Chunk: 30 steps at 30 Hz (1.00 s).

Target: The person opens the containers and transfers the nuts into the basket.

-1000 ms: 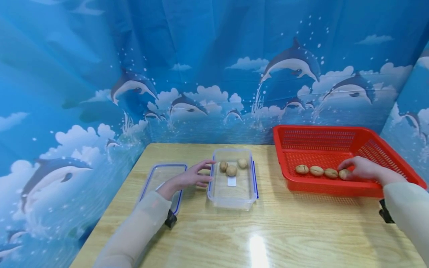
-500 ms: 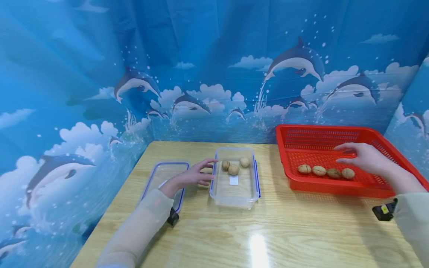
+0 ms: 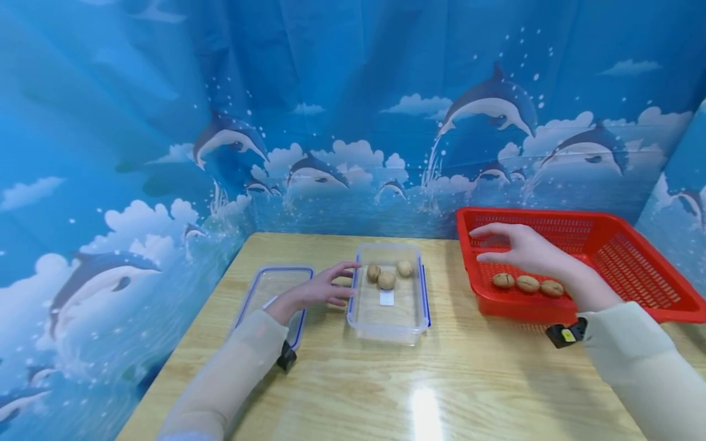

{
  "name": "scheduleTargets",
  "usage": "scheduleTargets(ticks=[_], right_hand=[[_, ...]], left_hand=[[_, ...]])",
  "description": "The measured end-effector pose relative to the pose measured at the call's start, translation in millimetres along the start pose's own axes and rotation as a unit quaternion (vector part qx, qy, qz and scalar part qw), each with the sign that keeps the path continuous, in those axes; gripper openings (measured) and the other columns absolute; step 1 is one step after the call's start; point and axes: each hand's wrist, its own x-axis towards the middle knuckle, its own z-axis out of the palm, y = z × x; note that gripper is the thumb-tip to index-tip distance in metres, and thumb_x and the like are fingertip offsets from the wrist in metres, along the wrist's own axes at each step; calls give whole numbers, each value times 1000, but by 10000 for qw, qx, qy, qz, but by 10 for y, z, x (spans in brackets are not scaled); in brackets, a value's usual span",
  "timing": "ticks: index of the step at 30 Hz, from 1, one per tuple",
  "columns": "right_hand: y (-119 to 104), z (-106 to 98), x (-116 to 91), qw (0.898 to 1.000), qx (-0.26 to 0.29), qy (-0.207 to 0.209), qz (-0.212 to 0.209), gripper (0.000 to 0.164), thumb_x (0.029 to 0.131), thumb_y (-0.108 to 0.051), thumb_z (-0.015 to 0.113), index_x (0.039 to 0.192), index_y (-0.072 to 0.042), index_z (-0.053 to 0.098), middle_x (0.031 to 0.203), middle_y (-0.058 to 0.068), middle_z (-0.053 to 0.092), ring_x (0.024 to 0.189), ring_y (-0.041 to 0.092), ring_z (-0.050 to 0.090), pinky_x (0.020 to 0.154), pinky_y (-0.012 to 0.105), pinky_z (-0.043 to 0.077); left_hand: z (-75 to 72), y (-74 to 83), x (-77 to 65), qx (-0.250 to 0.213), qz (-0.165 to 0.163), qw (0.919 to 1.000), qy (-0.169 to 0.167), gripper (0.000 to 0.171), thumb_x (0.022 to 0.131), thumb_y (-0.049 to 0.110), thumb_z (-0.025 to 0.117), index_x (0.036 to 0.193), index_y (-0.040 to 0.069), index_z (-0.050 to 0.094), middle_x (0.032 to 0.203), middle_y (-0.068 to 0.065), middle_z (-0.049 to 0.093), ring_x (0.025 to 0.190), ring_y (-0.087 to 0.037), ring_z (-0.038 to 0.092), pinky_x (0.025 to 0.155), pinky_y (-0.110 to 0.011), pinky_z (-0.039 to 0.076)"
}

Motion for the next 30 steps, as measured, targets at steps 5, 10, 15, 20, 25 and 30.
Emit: scheduleTargets(ticks=[5,10,15,20,25,30], right_hand=[[-207,190,204,9990,120,-181,-386,52,85,-16,76,132,-5,57,126,16,58,107,32,59,84,44,55],[-377,423,396,9954,346,-501,-741,51,86,-15,76,132,-4,57,129,15,58,108,31,60,86,43,55],[-494,684,559,9901,509,-722,-1088,49,88,-12,73,133,-3,56,132,16,57,109,31,61,94,50,49],[-565,964,712,9872,565,-960,-1145,48,89,-12,72,133,-4,56,134,16,55,108,30,62,91,47,52],[-552,1175,864,9864,517,-1078,-1129,47,87,-9,73,131,-1,56,131,16,57,106,31,62,88,42,54],[-468,1309,985,9866,599,-1073,-1069,46,85,-8,75,127,2,60,127,15,59,102,29,63,87,40,54]], left_hand=[[2,-2,-5,7,-32,10000,24,64,96,12,61,152,21,31,151,-19,27,115,-37,55,87,-43,55],[3,-13,-9,-6,-78,10000,29,65,95,13,63,152,21,32,151,-20,27,114,-36,56,87,-42,55],[9,-24,-2,-22,-100,9999,46,65,95,13,64,151,21,34,151,-20,28,113,-36,57,86,-42,55],[16,-15,0,8,-118,9999,42,64,95,14,64,151,21,33,150,-20,28,114,-37,56,86,-42,55],[17,7,0,43,-87,10000,12,65,96,16,63,152,21,31,151,-20,26,117,-37,54,86,-43,55],[10,6,-1,14,-37,10000,28,66,95,16,64,152,21,31,151,-20,27,117,-37,54,87,-43,55]])
